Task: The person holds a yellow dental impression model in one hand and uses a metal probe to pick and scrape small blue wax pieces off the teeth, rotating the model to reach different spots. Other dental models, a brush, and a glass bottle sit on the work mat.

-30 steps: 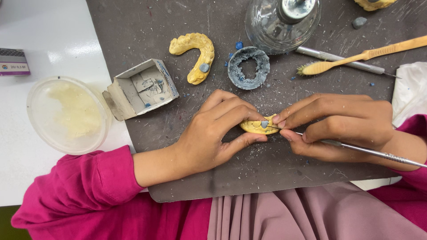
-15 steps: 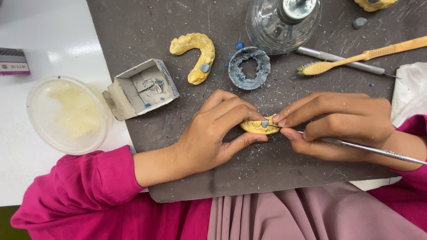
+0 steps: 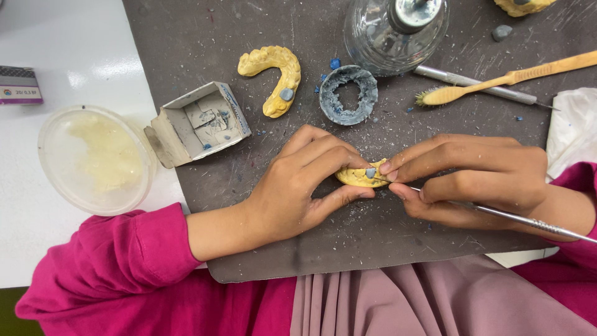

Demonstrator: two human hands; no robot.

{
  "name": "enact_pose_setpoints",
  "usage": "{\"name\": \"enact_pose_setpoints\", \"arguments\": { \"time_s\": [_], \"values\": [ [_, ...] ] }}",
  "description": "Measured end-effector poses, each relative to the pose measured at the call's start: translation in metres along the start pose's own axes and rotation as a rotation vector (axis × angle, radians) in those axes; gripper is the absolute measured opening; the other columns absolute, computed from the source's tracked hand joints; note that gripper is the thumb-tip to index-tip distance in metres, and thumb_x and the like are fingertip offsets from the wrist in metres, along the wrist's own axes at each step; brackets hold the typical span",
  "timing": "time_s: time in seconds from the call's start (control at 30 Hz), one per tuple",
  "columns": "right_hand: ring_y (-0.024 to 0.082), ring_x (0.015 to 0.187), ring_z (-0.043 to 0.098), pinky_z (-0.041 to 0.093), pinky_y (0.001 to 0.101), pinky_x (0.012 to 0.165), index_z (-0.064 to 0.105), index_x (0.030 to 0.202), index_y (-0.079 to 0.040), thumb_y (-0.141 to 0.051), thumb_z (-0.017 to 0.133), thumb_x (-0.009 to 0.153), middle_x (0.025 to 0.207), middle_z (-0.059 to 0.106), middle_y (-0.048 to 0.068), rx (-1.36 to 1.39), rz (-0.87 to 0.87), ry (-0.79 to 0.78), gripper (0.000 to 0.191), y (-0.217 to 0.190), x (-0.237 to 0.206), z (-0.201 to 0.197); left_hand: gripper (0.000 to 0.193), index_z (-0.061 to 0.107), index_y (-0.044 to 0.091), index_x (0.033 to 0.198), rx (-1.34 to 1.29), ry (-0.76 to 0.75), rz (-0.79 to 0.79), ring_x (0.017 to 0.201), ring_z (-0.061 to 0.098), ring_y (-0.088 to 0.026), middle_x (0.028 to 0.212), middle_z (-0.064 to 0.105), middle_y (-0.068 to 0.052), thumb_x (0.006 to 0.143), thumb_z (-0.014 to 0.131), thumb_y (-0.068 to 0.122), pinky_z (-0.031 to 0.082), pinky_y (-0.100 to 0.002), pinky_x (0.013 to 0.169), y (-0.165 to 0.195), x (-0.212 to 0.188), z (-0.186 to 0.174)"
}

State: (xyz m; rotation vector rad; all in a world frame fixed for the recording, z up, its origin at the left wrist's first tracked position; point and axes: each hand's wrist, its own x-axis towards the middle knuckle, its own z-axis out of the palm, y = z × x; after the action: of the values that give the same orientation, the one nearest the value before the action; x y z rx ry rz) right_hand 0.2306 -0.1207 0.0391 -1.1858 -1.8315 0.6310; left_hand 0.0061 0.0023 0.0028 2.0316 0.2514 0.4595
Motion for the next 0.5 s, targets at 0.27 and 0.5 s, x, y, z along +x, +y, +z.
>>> {"name": "enact_pose_setpoints", "arguments": {
  "time_s": [0.27, 0.5],
  "values": [
    [0.029, 0.094, 0.077, 0.066, 0.036, 0.08, 0.055, 0.08, -0.005, 0.004, 0.082, 0.078, 0.091, 0.071, 0.012, 0.019, 0.019, 0.009, 0.029, 0.0005, -0.0008, -0.0009, 0.034, 0.07, 0.007, 0.114, 0.003, 0.001, -0.006, 0.108, 0.061, -0.027, 0.111, 0.07, -0.003, 0.09, 0.085, 0.028, 0.052, -0.036, 0.095, 0.0003, -0.0005, 0.0001],
    [0.029, 0.094, 0.077, 0.066, 0.0372, 0.079, 0.055, 0.08, -0.004, 0.004, 0.082, 0.079, 0.09, 0.07, 0.013, -0.003, 0.001, 0.022, 0.028, 0.0019, 0.0002, 0.0009, 0.034, 0.069, 0.007, 0.113, 0.008, 0.0, -0.004, 0.108, 0.061, -0.027, 0.11, 0.069, -0.004, 0.091, 0.085, 0.027, 0.052, -0.036, 0.094, 0.0003, 0.0001, -0.0003]
  ]
}}
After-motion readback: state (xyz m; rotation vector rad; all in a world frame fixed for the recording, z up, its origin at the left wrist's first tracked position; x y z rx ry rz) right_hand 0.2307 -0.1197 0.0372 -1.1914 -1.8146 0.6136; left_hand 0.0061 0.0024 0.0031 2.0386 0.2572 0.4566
